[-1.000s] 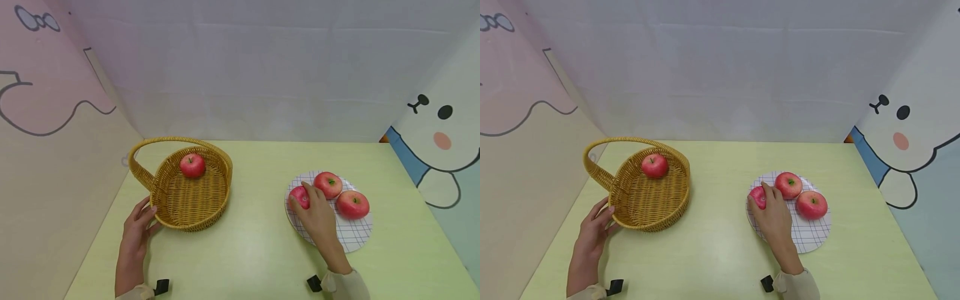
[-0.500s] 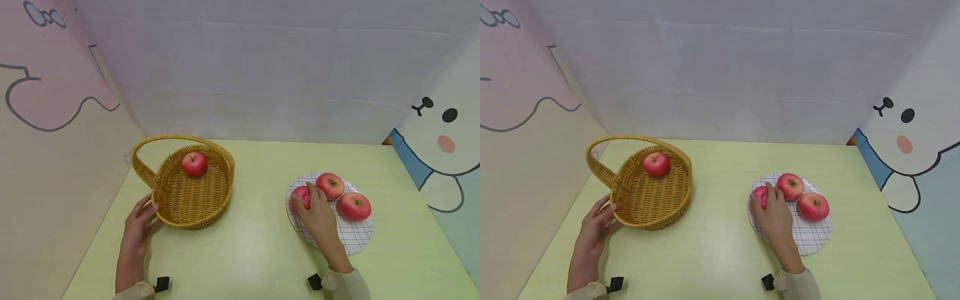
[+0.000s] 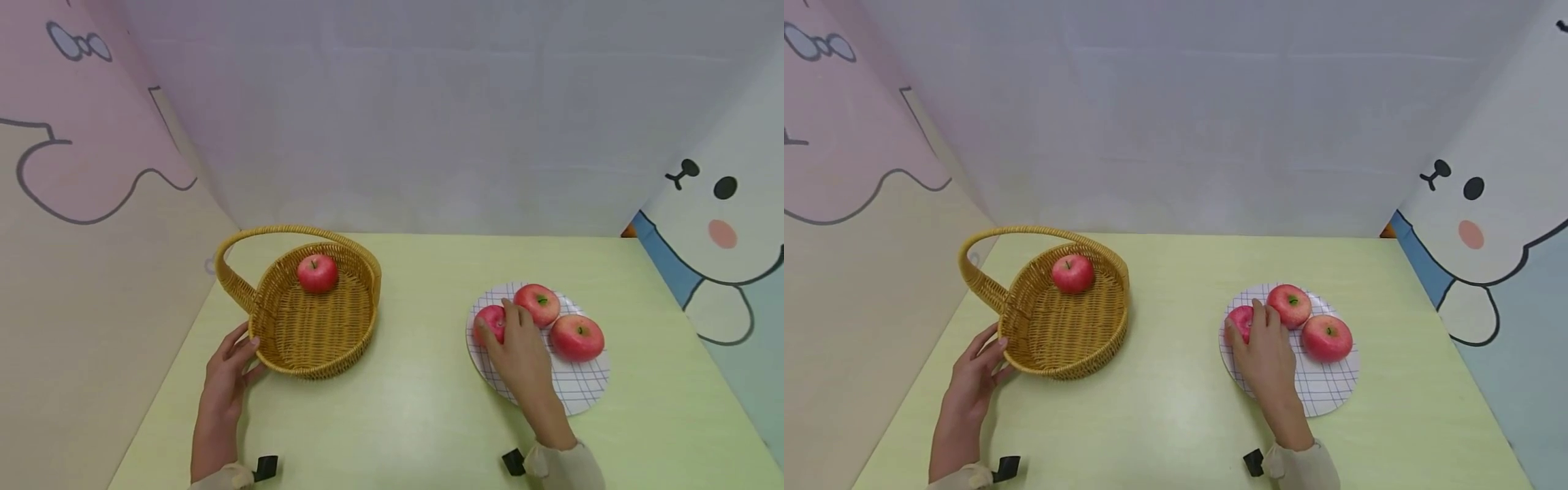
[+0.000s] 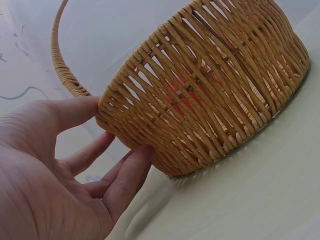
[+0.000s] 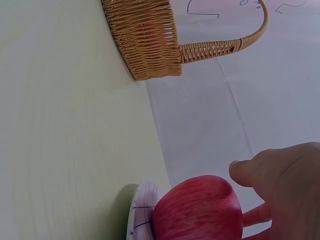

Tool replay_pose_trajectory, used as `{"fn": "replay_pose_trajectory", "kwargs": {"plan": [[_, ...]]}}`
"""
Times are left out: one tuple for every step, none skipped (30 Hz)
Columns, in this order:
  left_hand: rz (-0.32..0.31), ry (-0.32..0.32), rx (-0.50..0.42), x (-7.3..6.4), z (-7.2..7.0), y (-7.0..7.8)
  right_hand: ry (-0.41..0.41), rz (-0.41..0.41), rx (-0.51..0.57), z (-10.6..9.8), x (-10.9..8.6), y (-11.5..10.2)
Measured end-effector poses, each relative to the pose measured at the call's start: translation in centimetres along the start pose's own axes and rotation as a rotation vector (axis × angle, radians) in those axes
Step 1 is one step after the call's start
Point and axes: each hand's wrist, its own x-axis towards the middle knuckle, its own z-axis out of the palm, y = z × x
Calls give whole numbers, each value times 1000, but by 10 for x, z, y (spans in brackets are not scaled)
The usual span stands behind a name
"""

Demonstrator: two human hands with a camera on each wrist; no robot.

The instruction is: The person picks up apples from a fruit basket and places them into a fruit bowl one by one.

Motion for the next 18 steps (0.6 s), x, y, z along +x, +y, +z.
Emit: {"fn": "replay_pose_trajectory", "kwargs": {"plan": [[-3, 0, 1, 0, 0, 0, 8, -1, -10, -1, -1, -1], [-8, -3, 3, 1, -1, 0, 17, -3, -21, -1, -2, -2], [-11, -5, 5, 1, -2, 0, 26, -5, -31, -2, -3, -3], [-15, -7, 7, 1, -2, 0, 37, -9, -38, -4, -5, -3], [-16, -10, 10, 1, -2, 0, 52, -17, -44, -6, -6, -4], [-17, -15, 11, 0, -3, 0, 75, -31, -45, -8, -8, -5], [-19, -20, 14, 1, -4, 0, 105, -55, -45, -8, -8, -6], [-22, -29, 14, 1, -6, -1, 144, -88, -38, -8, -9, -7], [-25, -32, 15, 0, -7, -1, 188, -130, -27, -8, -10, -7], [-29, -34, 14, 0, -8, -2, 235, -185, -11, -8, -10, -7], [-33, -36, 12, 0, -9, -2, 281, -251, 1, -8, -9, -8], [-38, -37, 11, -1, -10, -3, 324, -324, 16, -8, -8, -8], [-43, -38, 9, -1, -10, -3, 357, -400, 34, -7, -7, -9], [-47, -37, 7, -1, -10, -3, 375, -473, 54, -6, -6, -10], [-45, -33, 8, -1, -10, -4, 378, -546, 76, -6, -4, -11], [-40, -34, 9, -1, -9, -3, 375, -620, 104, -5, -2, -13], [-33, -38, 8, 0, -8, -3, 361, -682, 134, -4, 0, -16], [-28, -41, 7, 1, -7, -2, 339, -733, 166, -3, 1, -18]]}}
